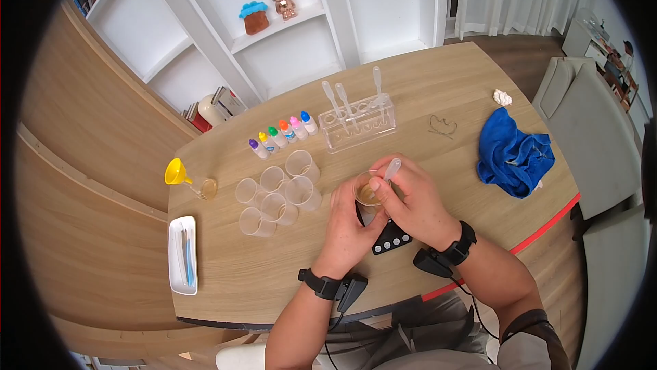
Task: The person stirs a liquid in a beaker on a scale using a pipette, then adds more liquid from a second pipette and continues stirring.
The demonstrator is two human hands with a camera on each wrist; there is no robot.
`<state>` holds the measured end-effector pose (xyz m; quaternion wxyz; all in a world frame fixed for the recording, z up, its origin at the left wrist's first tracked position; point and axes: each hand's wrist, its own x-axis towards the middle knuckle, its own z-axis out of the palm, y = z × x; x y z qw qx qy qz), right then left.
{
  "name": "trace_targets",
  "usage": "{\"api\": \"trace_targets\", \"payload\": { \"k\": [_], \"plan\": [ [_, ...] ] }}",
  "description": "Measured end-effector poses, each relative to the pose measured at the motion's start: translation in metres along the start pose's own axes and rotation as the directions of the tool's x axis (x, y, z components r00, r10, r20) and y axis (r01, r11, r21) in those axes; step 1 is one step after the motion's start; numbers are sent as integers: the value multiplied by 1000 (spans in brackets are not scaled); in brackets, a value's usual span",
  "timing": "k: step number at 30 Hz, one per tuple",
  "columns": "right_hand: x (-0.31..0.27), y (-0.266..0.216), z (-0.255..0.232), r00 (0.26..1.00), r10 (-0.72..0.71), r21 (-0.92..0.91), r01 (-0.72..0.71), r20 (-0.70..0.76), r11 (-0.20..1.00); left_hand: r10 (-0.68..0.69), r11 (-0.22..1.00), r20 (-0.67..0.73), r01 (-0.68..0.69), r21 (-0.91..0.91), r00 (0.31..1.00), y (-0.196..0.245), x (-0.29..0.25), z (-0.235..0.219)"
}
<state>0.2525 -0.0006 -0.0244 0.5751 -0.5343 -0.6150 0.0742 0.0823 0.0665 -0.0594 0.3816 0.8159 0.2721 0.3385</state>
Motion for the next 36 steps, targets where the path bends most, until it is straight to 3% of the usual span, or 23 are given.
{"api": "trace_targets", "payload": {
  "k": [19,23,36],
  "plan": [
    [0,1,1,1000,16,7,-16,3,1000,-41,995,-21,39,-96,999,0,0,2],
    [-4,4,-3,996,55,-22,-54,69,998,-24,995,-30,21,-95,999,1,0,2],
    [-3,2,-3,996,56,-26,-55,68,998,-21,1000,8,21,-4,1000,0,-1,-1]
  ]
}}
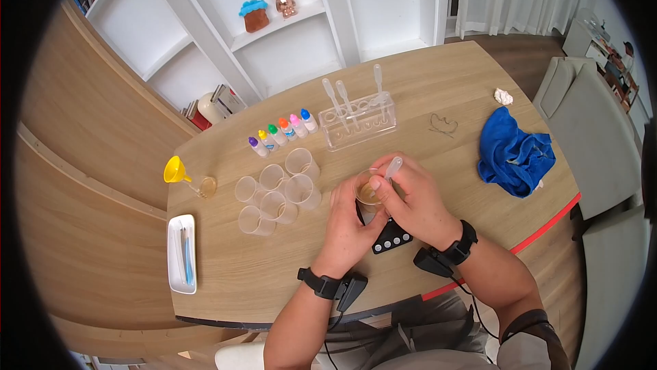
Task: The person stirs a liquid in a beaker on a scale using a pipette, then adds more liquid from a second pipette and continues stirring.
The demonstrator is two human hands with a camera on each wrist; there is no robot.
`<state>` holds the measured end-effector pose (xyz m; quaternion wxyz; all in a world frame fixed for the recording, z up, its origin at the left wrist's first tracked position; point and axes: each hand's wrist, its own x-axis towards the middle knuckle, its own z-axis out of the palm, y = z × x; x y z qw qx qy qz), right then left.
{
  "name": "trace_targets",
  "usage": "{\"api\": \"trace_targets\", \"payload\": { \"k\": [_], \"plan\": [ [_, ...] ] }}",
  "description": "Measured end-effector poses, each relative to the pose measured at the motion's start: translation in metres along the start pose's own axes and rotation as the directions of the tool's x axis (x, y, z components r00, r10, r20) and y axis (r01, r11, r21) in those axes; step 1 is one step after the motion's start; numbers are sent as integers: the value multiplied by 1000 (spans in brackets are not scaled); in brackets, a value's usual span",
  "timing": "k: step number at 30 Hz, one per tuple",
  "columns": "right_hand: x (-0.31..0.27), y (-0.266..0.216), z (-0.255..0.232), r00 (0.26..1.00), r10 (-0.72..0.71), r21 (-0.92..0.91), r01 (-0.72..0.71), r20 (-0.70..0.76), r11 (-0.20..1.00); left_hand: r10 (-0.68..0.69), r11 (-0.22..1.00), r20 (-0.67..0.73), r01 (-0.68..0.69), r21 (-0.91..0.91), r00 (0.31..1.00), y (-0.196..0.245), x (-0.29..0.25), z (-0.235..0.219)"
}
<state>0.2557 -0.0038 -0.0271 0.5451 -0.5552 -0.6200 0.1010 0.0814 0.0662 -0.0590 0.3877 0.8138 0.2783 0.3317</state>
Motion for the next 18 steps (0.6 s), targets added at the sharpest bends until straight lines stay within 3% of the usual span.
{"api": "trace_targets", "payload": {
  "k": [4,8,13,18],
  "plan": [
    [0,0,0,1000,-11,8,11,-2,1000,1,997,-35,-3,-71,999,0,1,2],
    [3,-3,3,996,-52,29,54,-66,998,11,997,-44,-14,-73,999,2,1,2],
    [2,-2,3,997,-38,28,40,-60,999,26,1000,-4,-26,6,1000,0,1,-1],
    [2,-1,4,998,-31,24,33,-60,999,17,1000,-23,-17,-26,1000,1,1,1]
  ]
}}
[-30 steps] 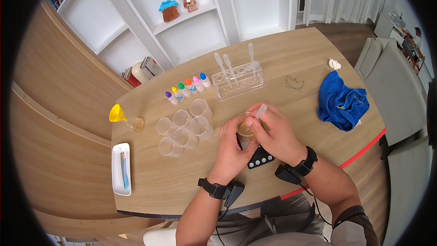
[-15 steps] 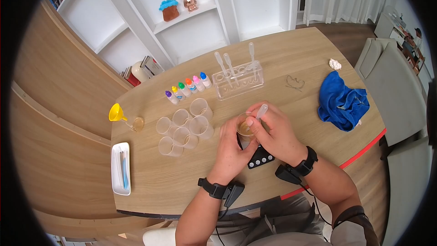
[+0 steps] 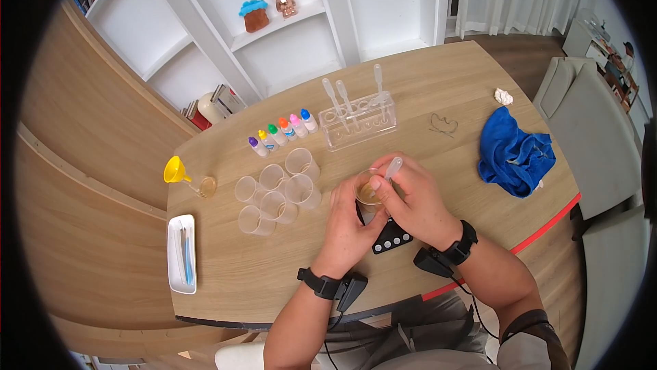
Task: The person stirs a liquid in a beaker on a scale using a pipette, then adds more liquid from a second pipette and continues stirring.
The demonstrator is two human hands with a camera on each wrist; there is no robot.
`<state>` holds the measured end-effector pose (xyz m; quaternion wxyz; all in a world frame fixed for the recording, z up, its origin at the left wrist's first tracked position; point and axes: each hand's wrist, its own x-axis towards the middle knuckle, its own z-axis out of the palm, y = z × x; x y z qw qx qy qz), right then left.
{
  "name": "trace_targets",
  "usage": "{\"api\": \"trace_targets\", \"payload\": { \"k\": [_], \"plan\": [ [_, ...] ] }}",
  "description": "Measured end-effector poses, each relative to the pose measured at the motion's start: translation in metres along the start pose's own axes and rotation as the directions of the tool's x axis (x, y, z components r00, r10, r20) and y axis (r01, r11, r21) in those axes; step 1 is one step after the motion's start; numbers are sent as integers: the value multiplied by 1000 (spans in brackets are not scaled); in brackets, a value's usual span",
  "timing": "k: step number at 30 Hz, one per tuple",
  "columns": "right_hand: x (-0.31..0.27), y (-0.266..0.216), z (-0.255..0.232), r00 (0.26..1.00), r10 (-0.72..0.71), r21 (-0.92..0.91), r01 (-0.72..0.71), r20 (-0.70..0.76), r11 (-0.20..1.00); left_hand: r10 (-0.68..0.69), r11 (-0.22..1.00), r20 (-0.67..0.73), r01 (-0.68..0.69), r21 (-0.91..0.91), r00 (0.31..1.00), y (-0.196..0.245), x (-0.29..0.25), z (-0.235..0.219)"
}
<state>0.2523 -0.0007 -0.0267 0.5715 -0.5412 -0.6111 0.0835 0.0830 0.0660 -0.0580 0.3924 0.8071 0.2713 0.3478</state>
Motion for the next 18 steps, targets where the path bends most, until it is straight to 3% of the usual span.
{"api": "trace_targets", "payload": {
  "k": [6,18],
  "plan": [
    [-1,1,-3,998,16,-32,-14,58,999,-5,1000,-17,4,-28,1000,1,0,0],
    [1,-1,-1,1000,-12,-4,12,2,1000,-7,1000,-16,7,-26,1000,2,1,0]
  ]
}}
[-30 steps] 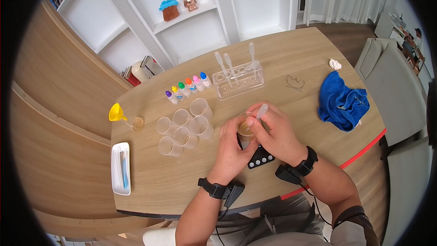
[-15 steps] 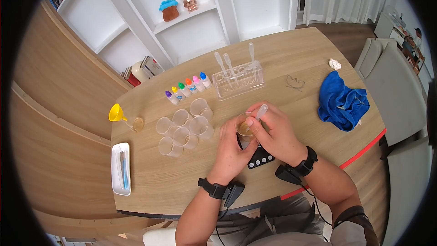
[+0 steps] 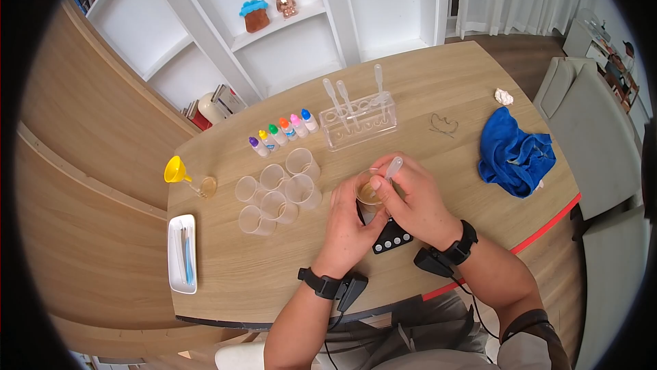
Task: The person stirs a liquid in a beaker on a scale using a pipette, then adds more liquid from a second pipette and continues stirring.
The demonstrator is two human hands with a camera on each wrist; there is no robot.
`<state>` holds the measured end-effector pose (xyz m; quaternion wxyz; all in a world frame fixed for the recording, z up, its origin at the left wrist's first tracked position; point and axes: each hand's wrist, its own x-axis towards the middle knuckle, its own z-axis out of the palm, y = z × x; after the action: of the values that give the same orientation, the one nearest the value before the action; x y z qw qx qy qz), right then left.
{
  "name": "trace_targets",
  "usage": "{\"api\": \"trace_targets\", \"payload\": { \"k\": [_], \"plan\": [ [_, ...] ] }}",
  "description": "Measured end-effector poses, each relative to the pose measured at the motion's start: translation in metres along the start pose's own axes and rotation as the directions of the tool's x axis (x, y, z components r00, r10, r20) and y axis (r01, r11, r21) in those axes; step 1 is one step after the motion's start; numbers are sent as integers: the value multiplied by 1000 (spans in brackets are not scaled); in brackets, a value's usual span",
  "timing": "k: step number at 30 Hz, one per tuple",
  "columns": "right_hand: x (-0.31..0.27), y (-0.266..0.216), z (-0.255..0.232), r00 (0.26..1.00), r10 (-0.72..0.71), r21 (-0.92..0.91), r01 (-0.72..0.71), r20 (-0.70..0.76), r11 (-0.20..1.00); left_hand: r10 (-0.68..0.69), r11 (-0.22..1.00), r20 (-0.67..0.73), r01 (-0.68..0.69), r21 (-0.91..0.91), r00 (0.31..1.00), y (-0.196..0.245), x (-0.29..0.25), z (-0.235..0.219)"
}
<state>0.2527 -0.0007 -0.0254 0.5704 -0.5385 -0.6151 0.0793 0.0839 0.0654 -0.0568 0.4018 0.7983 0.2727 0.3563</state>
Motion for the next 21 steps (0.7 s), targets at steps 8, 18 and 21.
{"api": "trace_targets", "payload": {
  "k": [8,18,21],
  "plan": [
    [1,-1,0,1000,-2,3,2,1,1000,4,1000,1,-4,5,1000,-1,0,0],
    [0,-1,0,1000,4,-4,-4,4,1000,-3,1000,7,3,-3,1000,-3,-1,0],
    [-2,1,-1,1000,7,5,-7,9,1000,6,1000,3,-6,8,1000,-2,0,0]
  ]
}}
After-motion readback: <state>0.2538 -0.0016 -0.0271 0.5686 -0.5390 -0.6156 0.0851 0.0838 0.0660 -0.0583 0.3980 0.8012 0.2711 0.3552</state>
